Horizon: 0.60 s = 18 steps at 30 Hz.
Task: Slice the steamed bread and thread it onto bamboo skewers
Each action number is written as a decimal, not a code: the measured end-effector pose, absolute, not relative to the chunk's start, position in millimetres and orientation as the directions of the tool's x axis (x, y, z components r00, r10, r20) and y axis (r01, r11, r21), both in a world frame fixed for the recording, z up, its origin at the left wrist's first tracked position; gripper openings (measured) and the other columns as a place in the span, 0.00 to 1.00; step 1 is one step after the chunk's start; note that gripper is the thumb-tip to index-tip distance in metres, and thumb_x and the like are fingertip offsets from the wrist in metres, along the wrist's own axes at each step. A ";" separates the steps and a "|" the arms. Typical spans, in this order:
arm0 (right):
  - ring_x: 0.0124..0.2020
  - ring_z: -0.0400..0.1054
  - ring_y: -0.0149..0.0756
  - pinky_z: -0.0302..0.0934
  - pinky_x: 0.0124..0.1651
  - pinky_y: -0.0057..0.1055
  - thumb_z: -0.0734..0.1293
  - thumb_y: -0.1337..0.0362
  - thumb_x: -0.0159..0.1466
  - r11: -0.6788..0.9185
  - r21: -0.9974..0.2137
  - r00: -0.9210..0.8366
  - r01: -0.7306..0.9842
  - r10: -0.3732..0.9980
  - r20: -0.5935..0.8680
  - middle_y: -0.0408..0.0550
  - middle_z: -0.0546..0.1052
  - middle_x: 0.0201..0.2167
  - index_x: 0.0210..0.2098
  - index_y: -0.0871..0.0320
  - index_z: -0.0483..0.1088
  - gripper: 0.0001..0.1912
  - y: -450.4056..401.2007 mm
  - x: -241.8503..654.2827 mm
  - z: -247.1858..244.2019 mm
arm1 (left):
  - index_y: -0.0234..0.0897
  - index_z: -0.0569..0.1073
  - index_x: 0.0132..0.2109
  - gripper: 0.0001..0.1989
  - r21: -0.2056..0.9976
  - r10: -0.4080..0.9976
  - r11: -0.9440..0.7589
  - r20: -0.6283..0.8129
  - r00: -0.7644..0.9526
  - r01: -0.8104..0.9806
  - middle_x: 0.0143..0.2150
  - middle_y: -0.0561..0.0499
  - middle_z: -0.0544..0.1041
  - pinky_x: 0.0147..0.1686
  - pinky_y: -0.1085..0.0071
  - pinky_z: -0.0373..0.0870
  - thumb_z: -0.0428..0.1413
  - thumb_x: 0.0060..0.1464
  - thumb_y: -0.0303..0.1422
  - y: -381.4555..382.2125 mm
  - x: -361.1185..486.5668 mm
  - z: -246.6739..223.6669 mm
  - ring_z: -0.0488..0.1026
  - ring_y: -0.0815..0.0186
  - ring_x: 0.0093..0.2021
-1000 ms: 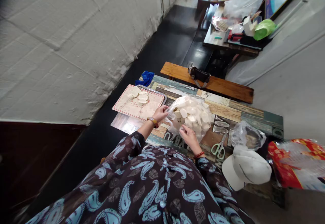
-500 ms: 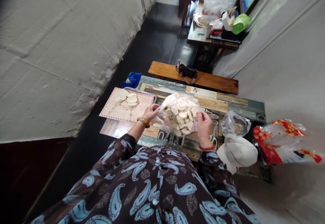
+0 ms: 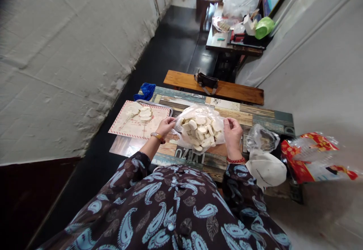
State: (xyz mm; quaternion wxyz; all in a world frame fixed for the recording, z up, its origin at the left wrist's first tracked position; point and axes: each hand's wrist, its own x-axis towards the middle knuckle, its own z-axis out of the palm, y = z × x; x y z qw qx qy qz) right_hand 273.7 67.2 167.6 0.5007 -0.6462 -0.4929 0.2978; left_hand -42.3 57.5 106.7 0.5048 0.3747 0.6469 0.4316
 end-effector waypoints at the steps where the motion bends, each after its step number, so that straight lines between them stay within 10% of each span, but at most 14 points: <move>1: 0.25 0.64 0.32 0.60 0.30 0.29 0.67 0.45 0.62 -0.016 -0.941 0.350 0.338 0.931 0.109 0.41 0.72 0.24 0.37 0.59 0.73 0.21 67.9 274.1 169.4 | 0.33 0.77 0.33 0.09 0.938 0.920 0.345 -0.331 -0.211 0.030 0.27 0.53 0.75 0.29 0.74 0.63 0.63 0.44 0.35 56.9 -41.9 107.4 0.68 0.69 0.28; 18: 0.24 0.64 0.32 0.59 0.27 0.30 0.69 0.46 0.62 -0.002 -0.964 0.294 0.265 0.952 0.079 0.44 0.76 0.27 0.39 0.59 0.77 0.21 57.0 263.4 208.3 | 0.37 0.68 0.31 0.14 0.941 0.892 0.310 -0.338 -0.300 -0.138 0.19 0.58 0.63 0.21 0.74 0.57 0.60 0.54 0.42 77.7 -39.4 129.0 0.58 0.73 0.18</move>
